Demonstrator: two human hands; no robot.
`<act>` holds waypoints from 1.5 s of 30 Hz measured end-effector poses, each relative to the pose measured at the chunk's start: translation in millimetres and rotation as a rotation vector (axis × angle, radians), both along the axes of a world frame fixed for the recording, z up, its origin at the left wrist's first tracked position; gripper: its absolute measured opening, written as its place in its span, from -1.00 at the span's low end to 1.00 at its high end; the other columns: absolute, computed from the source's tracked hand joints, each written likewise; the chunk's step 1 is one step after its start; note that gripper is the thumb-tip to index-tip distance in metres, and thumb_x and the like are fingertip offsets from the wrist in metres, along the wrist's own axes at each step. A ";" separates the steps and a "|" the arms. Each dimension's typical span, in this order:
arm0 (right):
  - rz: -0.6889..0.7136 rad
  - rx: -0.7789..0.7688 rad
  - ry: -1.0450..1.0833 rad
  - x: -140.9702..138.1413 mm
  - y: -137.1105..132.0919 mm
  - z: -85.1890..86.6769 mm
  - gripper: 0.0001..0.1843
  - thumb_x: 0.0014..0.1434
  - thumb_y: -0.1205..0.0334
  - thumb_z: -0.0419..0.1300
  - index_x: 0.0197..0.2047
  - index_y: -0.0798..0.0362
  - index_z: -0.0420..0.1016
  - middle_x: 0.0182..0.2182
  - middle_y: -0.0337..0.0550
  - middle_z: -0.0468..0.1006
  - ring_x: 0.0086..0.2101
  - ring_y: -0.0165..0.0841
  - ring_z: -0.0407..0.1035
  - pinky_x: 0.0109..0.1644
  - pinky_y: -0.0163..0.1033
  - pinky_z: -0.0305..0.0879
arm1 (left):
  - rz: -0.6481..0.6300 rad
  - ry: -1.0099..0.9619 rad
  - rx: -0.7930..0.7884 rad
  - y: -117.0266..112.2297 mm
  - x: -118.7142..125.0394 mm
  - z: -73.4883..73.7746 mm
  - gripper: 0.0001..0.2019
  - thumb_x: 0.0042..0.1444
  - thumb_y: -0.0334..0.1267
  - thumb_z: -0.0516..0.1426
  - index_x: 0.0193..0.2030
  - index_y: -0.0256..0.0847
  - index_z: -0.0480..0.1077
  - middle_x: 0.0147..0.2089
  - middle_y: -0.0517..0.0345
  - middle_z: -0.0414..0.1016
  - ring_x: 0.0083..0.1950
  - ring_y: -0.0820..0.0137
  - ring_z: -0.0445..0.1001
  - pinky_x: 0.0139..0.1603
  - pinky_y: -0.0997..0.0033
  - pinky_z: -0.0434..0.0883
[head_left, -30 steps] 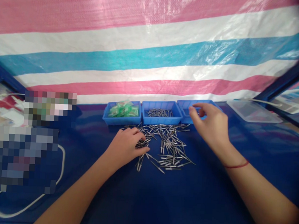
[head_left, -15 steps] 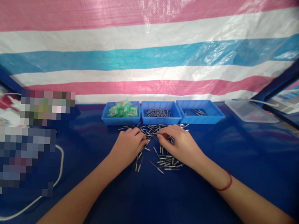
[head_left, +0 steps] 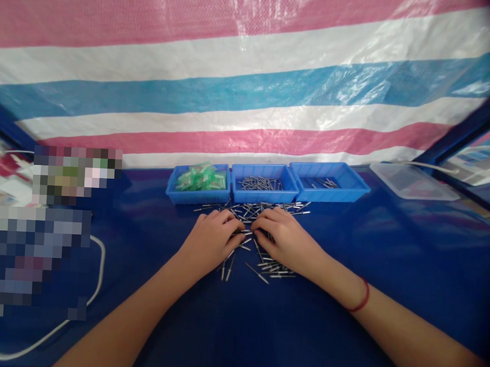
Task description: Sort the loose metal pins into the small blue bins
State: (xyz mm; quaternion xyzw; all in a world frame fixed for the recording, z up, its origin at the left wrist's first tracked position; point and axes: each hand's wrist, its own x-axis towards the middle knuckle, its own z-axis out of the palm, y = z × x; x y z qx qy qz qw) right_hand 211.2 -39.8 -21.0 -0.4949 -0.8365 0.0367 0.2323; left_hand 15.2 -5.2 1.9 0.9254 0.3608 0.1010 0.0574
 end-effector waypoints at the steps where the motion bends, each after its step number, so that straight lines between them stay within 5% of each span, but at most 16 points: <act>1: -0.005 0.003 -0.005 -0.5 -0.5 0.5 -0.81 0.24 0.36 0.05 -0.25 0.09 0.49 -0.32 -0.06 0.49 -0.27 -0.26 0.30 -0.12 -0.11 0.20 | 0.004 -0.007 0.000 -0.4 0.3 -0.2 -0.81 0.25 -0.16 0.06 -0.12 -0.13 0.45 -0.11 0.13 0.47 -0.12 0.31 0.39 -0.15 0.30 0.24; 6: -0.008 0.029 0.024 -3.7 -4.4 7.1 -0.80 0.28 0.36 0.00 -0.23 0.08 0.45 -0.23 -0.02 0.49 -0.21 -0.23 0.30 -0.09 -0.09 0.21 | 0.021 -0.101 -0.003 -1.8 3.2 -0.4 -0.79 0.27 -0.18 0.03 -0.16 -0.12 0.48 -0.11 0.14 0.51 -0.12 0.32 0.40 -0.12 0.29 0.25; 11: 0.026 0.029 0.433 -6.1 -7.7 14.6 -0.83 0.29 0.32 0.02 -0.21 0.03 0.44 -0.26 -0.10 0.52 -0.19 -0.30 0.37 -0.07 -0.15 0.28 | 0.055 -0.277 -0.117 -2.7 6.4 3.0 -0.79 0.27 -0.20 0.04 -0.13 -0.11 0.49 -0.11 0.15 0.55 -0.08 0.33 0.45 -0.07 0.32 0.30; 19: -0.124 -0.188 0.930 -11.5 -8.2 9.5 -0.83 0.13 0.16 0.23 -0.20 0.01 0.48 -0.32 -0.18 0.54 -0.35 -0.35 0.41 -0.26 -0.21 0.36 | 0.052 -0.417 -0.233 -6.3 9.9 9.7 -0.84 0.24 -0.22 0.07 -0.17 -0.13 0.46 -0.21 0.20 0.59 -0.18 0.36 0.51 -0.14 0.38 0.34; 25: -0.103 -0.238 0.920 -12.5 -9.7 14.8 -0.85 0.15 0.14 0.20 -0.35 0.02 0.49 -0.41 -0.19 0.53 -0.38 -0.35 0.38 -0.30 -0.22 0.34 | 0.059 -0.464 -0.235 -8.4 11.4 10.2 -0.87 0.21 -0.23 0.10 -0.20 -0.16 0.45 -0.28 0.21 0.56 -0.26 0.40 0.50 -0.18 0.42 0.36; 39: -0.018 -0.149 0.682 -0.9 -4.8 24.9 -0.82 0.22 0.17 0.13 -0.30 0.01 0.53 -0.36 -0.16 0.55 -0.37 -0.37 0.37 -0.31 -0.25 0.29 | 0.092 -0.587 -0.116 -6.7 6.8 9.9 -0.87 0.18 -0.19 0.13 -0.22 -0.18 0.42 -0.27 0.16 0.46 -0.24 0.42 0.45 -0.16 0.41 0.39; 45: -0.470 0.178 0.558 60.7 15.2 31.6 -0.72 0.19 0.04 0.12 -0.32 0.04 0.54 -0.40 -0.15 0.55 -0.45 -0.34 0.37 -0.34 -0.22 0.28 | 0.060 -0.363 -0.057 -3.9 3.3 10.8 -0.81 0.23 -0.17 0.06 -0.10 -0.12 0.44 -0.12 0.11 0.49 -0.09 0.33 0.44 -0.03 0.30 0.31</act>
